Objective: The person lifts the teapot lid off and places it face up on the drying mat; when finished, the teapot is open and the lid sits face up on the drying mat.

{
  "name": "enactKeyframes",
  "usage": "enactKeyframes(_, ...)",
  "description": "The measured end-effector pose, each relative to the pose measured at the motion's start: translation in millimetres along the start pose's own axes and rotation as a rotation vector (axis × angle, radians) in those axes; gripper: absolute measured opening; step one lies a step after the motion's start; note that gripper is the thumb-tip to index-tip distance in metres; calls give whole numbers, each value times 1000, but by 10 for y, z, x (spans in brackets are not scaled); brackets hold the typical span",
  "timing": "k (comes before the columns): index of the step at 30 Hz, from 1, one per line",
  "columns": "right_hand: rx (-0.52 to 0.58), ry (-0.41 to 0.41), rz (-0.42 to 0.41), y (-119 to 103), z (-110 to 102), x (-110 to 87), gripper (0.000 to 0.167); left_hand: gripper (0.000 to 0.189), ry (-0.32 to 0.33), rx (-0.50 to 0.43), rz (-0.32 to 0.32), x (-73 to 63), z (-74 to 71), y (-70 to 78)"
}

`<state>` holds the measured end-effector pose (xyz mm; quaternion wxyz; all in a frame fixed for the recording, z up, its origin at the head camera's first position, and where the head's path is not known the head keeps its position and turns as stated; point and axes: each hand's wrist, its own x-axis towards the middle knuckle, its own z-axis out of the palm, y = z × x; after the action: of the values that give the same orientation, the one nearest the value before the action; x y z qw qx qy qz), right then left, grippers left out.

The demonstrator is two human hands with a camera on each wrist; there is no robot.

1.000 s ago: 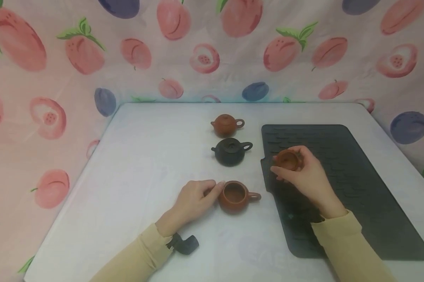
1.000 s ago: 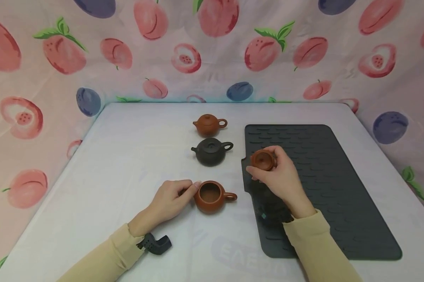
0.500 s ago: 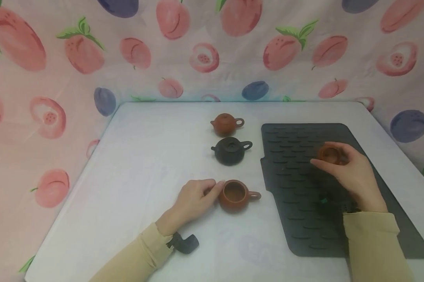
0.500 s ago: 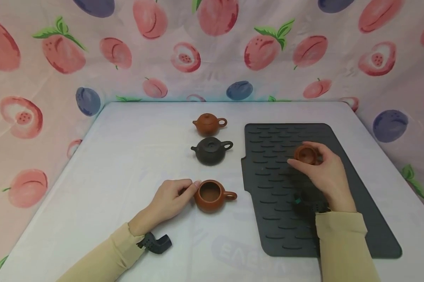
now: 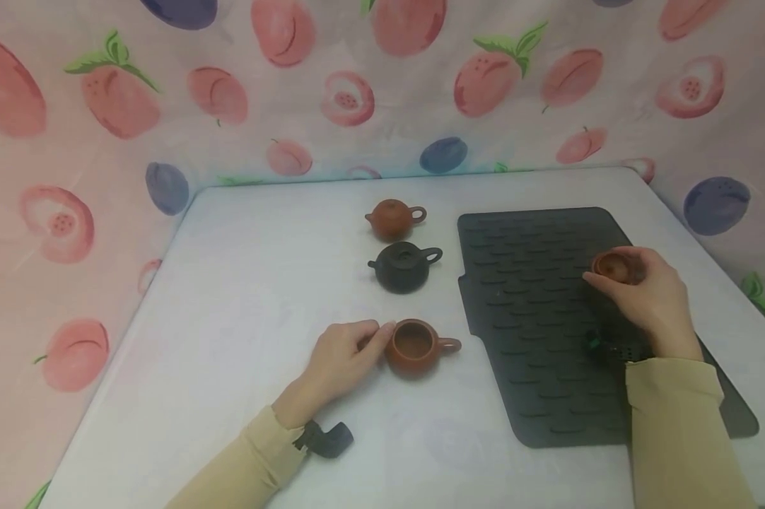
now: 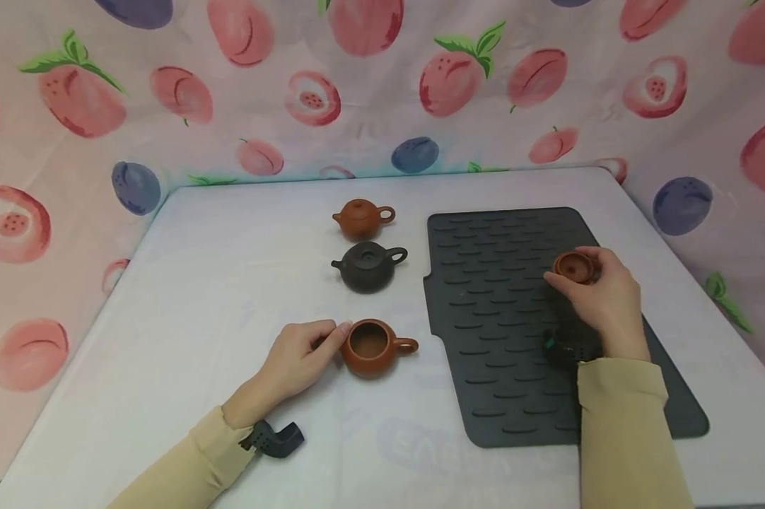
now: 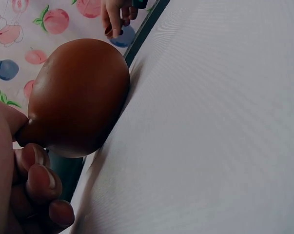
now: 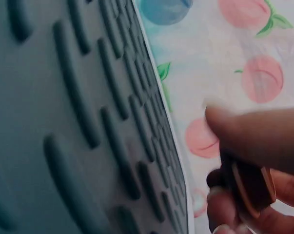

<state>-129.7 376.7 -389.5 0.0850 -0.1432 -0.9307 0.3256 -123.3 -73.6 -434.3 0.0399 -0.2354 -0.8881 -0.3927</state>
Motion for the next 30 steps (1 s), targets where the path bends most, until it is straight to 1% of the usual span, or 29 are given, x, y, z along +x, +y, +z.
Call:
enactKeyframes(7, -60, 49, 67, 159, -78, 47, 69, 49, -5, -1, -6, 2, -3, 0)
enactKeyframes(12, -102, 26, 108, 223, -135, 63, 66, 49, -10, -3, -10, 1, -6, 4)
enactKeyframes(16, -117, 3, 133, 244, -139, 81, 68, 49, -12, -6, -11, 1, -11, 4)
enactKeyframes(22, -128, -9, 190, 275, -122, 120, 74, 49, -5, -8, -6, 3, -23, 8)
enactKeyframes(25, -111, 10, 199, 299, -116, 133, 76, 48, -10, -9, -10, -1, -22, 6)
enactKeyframes(30, -100, 63, 191, 344, -109, 135, 72, 48, -17, -11, -3, -3, -21, 10)
